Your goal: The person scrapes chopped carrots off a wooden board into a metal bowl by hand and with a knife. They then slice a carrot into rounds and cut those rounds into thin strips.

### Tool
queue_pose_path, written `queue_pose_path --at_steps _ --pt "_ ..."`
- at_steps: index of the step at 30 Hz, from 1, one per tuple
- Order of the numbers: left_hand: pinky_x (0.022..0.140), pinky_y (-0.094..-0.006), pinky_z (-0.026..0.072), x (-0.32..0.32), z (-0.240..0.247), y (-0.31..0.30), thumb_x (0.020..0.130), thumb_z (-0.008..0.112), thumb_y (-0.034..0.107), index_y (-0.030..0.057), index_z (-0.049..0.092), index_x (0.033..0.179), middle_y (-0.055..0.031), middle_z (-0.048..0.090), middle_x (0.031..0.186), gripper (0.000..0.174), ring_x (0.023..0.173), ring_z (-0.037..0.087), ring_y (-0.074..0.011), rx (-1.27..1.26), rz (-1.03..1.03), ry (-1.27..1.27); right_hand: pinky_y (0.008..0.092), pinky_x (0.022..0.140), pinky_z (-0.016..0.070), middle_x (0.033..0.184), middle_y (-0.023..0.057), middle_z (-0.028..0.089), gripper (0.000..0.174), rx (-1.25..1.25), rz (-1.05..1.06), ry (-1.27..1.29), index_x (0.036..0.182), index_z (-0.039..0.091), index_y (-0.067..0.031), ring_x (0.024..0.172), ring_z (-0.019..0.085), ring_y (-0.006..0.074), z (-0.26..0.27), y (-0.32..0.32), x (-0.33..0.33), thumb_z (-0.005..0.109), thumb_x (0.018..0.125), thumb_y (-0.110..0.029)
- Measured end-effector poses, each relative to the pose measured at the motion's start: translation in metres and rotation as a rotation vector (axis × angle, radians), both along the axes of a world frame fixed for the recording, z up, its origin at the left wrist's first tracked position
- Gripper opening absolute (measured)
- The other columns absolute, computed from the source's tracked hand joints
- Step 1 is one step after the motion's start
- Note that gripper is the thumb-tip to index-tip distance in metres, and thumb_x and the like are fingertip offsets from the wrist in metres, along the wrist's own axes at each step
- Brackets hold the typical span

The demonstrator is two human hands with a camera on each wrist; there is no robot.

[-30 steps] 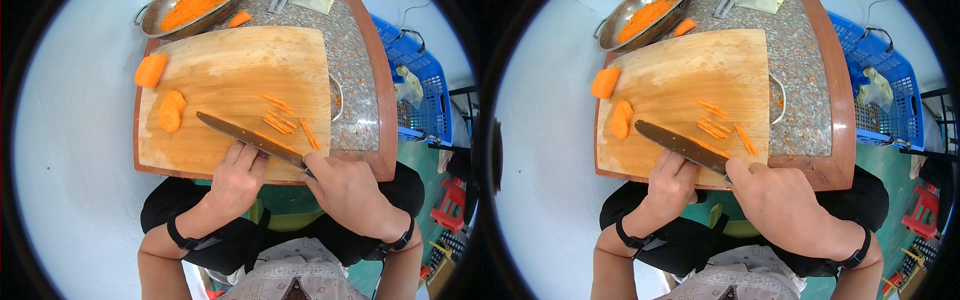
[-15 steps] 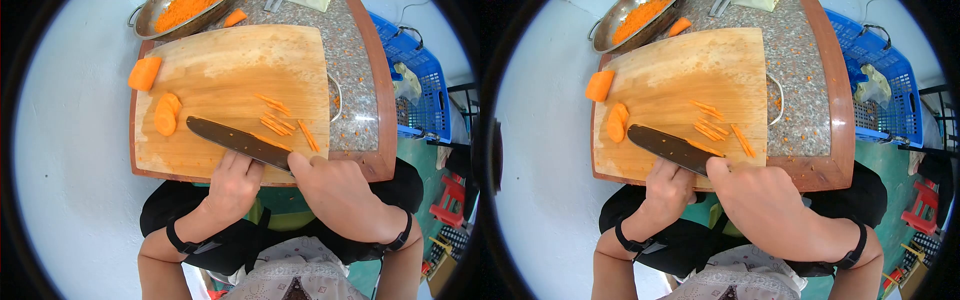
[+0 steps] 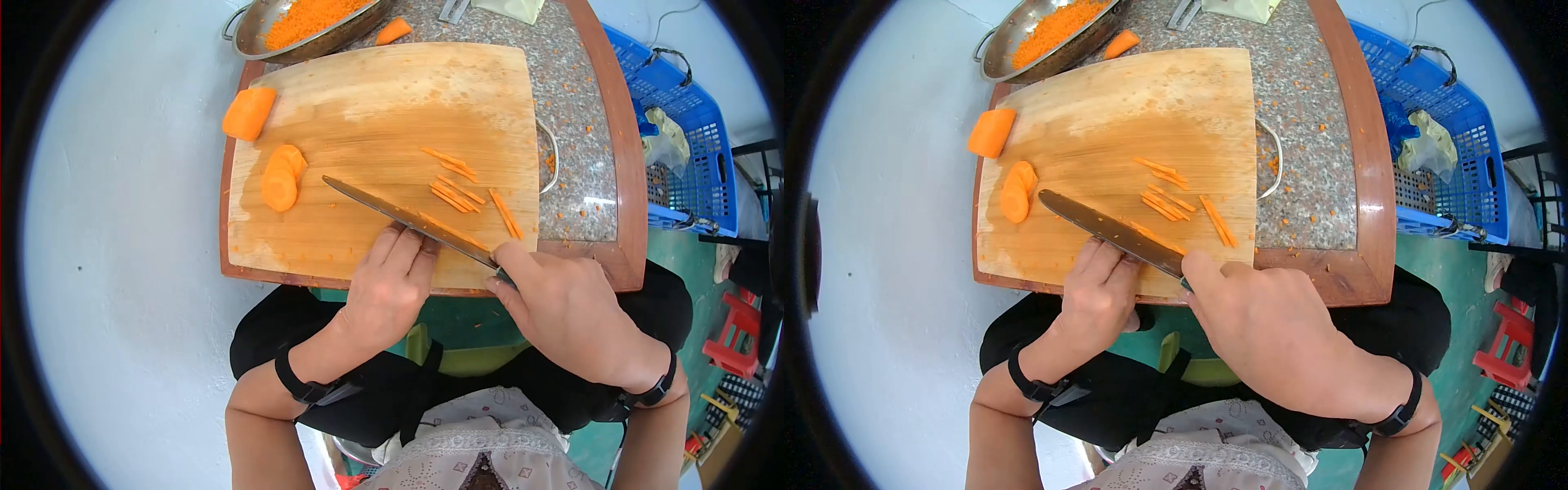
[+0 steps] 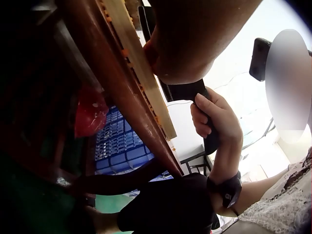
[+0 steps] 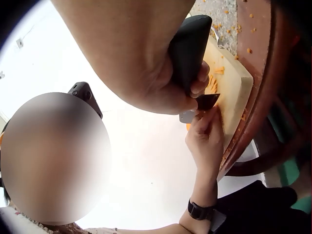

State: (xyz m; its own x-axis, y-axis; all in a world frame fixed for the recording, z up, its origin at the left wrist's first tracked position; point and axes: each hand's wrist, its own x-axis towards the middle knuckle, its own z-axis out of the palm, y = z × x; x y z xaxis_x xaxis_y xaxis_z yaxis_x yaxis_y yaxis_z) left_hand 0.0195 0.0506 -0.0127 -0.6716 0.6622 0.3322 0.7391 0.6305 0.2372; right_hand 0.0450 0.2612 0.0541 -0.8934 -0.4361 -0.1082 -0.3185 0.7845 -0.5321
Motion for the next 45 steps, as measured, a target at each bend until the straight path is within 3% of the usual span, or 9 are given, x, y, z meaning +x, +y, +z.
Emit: queue_pose_path --at_steps 15,24,30,31,34,35,37,40,45 --pt "0.075 -0.0384 0.0514 0.0 0.001 0.001 0.066 0.06 0.001 -0.0085 0.063 0.09 -0.0188 0.057 0.095 0.026 0.092 0.058 -0.0348 -0.026 -0.011 0.017 0.0344 0.041 0.0471 0.056 0.0109 0.054 0.014 0.071 0.031 -0.003 0.086 0.044 -0.0034 0.046 0.059 0.0262 -0.002 0.001 0.01 0.056 0.079 -0.004" --pt "0.077 -0.0383 0.0516 -0.002 -0.003 0.003 0.066 0.058 0.002 -0.011 0.061 0.1 -0.0197 0.057 0.097 0.036 0.094 0.058 -0.0345 0.012 -0.008 0.076 0.0398 0.05 0.0497 0.06 0.0173 0.059 0.012 0.026 0.06 -0.064 0.086 0.045 0.0006 0.057 0.062 0.0349 -0.005 -0.008 -0.013 0.055 0.082 -0.005" --pt "0.074 -0.0364 0.0506 -0.006 0.003 0.014 0.066 0.062 -0.007 -0.0069 0.063 0.102 -0.0176 0.061 0.096 0.036 0.089 0.059 -0.0322 0.021 0.061 0.048 0.0468 0.057 0.0483 0.065 0.0235 0.059 0.021 -0.245 -0.147 -0.086 0.088 0.055 0.0008 0.064 0.06 0.0426 -0.012 0.011 -0.031 0.057 0.089 -0.02" --pt "0.074 -0.0357 0.0505 -0.01 0.006 0.015 0.067 0.062 -0.007 -0.006 0.063 0.102 -0.0168 0.061 0.096 0.036 0.089 0.059 -0.0314 0.005 0.069 0.043 0.0413 0.05 0.0466 0.061 0.0188 0.058 0.023 -0.362 -0.148 0.034 0.089 0.056 0.0016 0.053 0.06 0.0327 -0.018 0.014 -0.034 0.057 0.09 -0.021" --pt "0.072 -0.0351 0.0499 -0.022 -0.003 0.016 0.071 0.058 -0.001 -0.0076 0.061 0.106 -0.0144 0.061 0.099 0.036 0.091 0.058 -0.0301 0.04 0.063 0.01 0.0323 0.043 0.043 0.057 0.0083 0.055 0.023 -0.612 -0.33 -0.466 0.093 0.056 0.002 0.045 0.054 0.017 -0.002 0.022 -0.038 0.056 0.093 -0.021" --pt "0.072 -0.0341 0.05 -0.026 -0.004 0.017 0.074 0.058 0.0 -0.0073 0.061 0.106 -0.013 0.062 0.097 0.032 0.089 0.059 -0.0293 0.124 0.078 -0.027 0.0246 0.039 0.0384 0.057 -0.0003 0.049 0.023 -0.744 -0.322 -0.527 0.096 0.055 0.0015 0.043 0.047 0.0067 0.0 0.025 -0.038 0.054 0.095 -0.021" --pt "0.073 -0.0323 0.05 -0.033 -0.004 0.022 0.081 0.059 0.0 -0.0067 0.061 0.104 -0.0101 0.064 0.092 0.024 0.085 0.061 -0.0277 0.29 0.103 -0.104 0.0237 0.039 0.0383 0.057 -0.0009 0.048 0.024 -0.82 -0.349 -0.545 0.1 0.054 0.0013 0.042 0.047 0.0072 -0.001 0.027 -0.036 0.054 0.095 -0.022" --pt "0.077 -0.0346 0.0515 -0.036 0.004 0.026 0.091 0.058 0.009 -0.0047 0.063 0.1 -0.0076 0.066 0.088 0.017 0.083 0.063 -0.0261 0.716 0.383 -0.65 0.0229 0.038 0.038 0.058 -0.0014 0.046 0.024 -0.88 -0.385 -0.606 0.101 0.052 -0.0002 0.041 0.045 0.0072 -0.002 0.032 -0.035 0.055 0.095 -0.023" --pt "0.087 -0.0423 0.0512 -0.066 0.024 0.022 0.096 0.052 0.037 -0.0043 0.053 0.115 -0.0139 0.063 0.104 0.045 0.096 0.062 -0.0273 1.469 0.453 -1.376 0.0224 0.038 0.0369 0.06 -0.0024 0.042 0.021 -1.099 -0.404 -0.821 0.097 0.048 -0.0056 0.041 0.042 0.0061 0.001 0.036 -0.037 0.057 0.094 -0.025"
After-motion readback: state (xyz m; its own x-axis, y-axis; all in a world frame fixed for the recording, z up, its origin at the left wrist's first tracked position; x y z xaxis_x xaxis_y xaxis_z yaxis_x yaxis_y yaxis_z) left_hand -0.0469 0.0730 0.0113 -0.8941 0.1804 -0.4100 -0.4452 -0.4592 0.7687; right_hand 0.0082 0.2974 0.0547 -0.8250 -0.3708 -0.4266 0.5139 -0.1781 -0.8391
